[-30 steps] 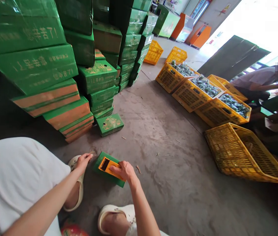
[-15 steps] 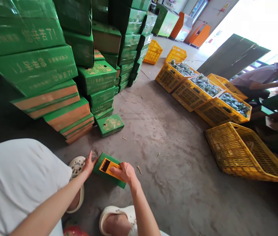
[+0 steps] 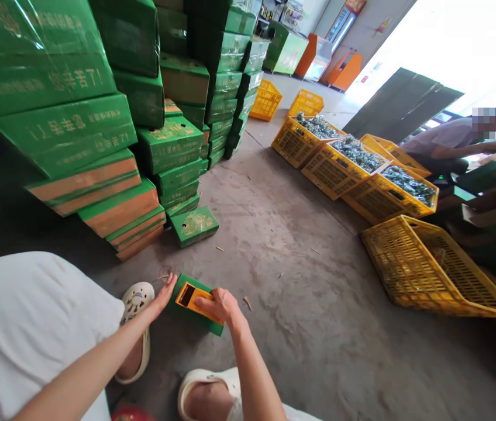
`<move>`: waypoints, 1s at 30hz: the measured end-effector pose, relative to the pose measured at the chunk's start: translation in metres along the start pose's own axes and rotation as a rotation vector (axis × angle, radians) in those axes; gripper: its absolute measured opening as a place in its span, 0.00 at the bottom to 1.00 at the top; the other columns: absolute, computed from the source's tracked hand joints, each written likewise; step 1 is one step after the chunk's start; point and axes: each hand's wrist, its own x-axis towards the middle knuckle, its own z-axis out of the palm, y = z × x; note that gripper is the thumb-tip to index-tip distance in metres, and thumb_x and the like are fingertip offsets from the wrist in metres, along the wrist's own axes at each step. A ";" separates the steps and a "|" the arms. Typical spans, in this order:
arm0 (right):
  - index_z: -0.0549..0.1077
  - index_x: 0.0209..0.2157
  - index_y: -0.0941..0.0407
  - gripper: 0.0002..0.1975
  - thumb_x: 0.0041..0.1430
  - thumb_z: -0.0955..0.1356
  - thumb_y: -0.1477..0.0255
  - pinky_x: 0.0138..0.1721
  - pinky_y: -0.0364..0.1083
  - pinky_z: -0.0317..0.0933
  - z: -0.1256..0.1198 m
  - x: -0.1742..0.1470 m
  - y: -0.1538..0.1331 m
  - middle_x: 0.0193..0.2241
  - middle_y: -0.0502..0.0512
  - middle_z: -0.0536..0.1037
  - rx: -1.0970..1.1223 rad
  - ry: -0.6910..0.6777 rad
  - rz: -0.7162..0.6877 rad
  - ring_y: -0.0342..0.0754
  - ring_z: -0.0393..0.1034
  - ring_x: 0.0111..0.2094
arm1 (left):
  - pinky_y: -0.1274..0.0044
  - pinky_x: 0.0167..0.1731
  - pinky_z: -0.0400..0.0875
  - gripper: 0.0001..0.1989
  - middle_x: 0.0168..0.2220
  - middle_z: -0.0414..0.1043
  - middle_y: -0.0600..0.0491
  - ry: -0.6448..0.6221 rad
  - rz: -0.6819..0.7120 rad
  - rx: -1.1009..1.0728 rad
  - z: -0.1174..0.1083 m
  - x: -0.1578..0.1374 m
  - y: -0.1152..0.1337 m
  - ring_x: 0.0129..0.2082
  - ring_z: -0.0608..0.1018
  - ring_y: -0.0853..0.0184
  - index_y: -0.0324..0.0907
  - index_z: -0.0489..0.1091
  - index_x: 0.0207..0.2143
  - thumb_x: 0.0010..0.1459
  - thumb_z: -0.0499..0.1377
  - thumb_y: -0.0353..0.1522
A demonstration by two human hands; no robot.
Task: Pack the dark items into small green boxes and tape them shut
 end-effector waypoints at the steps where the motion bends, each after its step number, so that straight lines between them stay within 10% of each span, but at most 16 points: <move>1: 0.75 0.28 0.58 0.32 0.59 0.67 0.40 0.24 0.40 0.47 0.000 0.000 0.001 0.22 0.48 0.65 0.009 -0.004 -0.005 0.42 0.62 0.25 | 0.62 0.70 0.56 0.35 0.71 0.59 0.43 -0.014 0.008 -0.006 0.000 -0.001 0.000 0.72 0.60 0.55 0.40 0.59 0.70 0.68 0.47 0.49; 11: 0.78 0.32 0.59 0.34 0.59 0.66 0.39 0.24 0.40 0.50 -0.008 -0.007 -0.005 0.24 0.51 0.73 -0.011 -0.049 -0.018 0.42 0.65 0.26 | 0.66 0.70 0.56 0.37 0.72 0.57 0.46 -0.075 0.146 -0.022 0.011 -0.017 -0.011 0.72 0.60 0.62 0.43 0.52 0.73 0.69 0.44 0.52; 20: 0.76 0.30 0.59 0.32 0.60 0.66 0.42 0.22 0.40 0.51 -0.014 -0.049 0.073 0.23 0.53 0.75 0.034 -0.054 0.064 0.43 0.67 0.23 | 0.69 0.70 0.57 0.30 0.70 0.61 0.52 -0.035 0.121 0.071 0.010 -0.021 -0.001 0.71 0.62 0.67 0.46 0.56 0.71 0.71 0.45 0.43; 30: 0.76 0.32 0.59 0.29 0.60 0.68 0.44 0.22 0.39 0.54 -0.005 -0.049 0.074 0.25 0.54 0.77 0.093 -0.057 0.111 0.44 0.71 0.23 | 0.69 0.70 0.56 0.31 0.74 0.51 0.49 -0.062 0.266 0.206 0.003 -0.024 0.005 0.73 0.57 0.66 0.44 0.48 0.74 0.73 0.43 0.41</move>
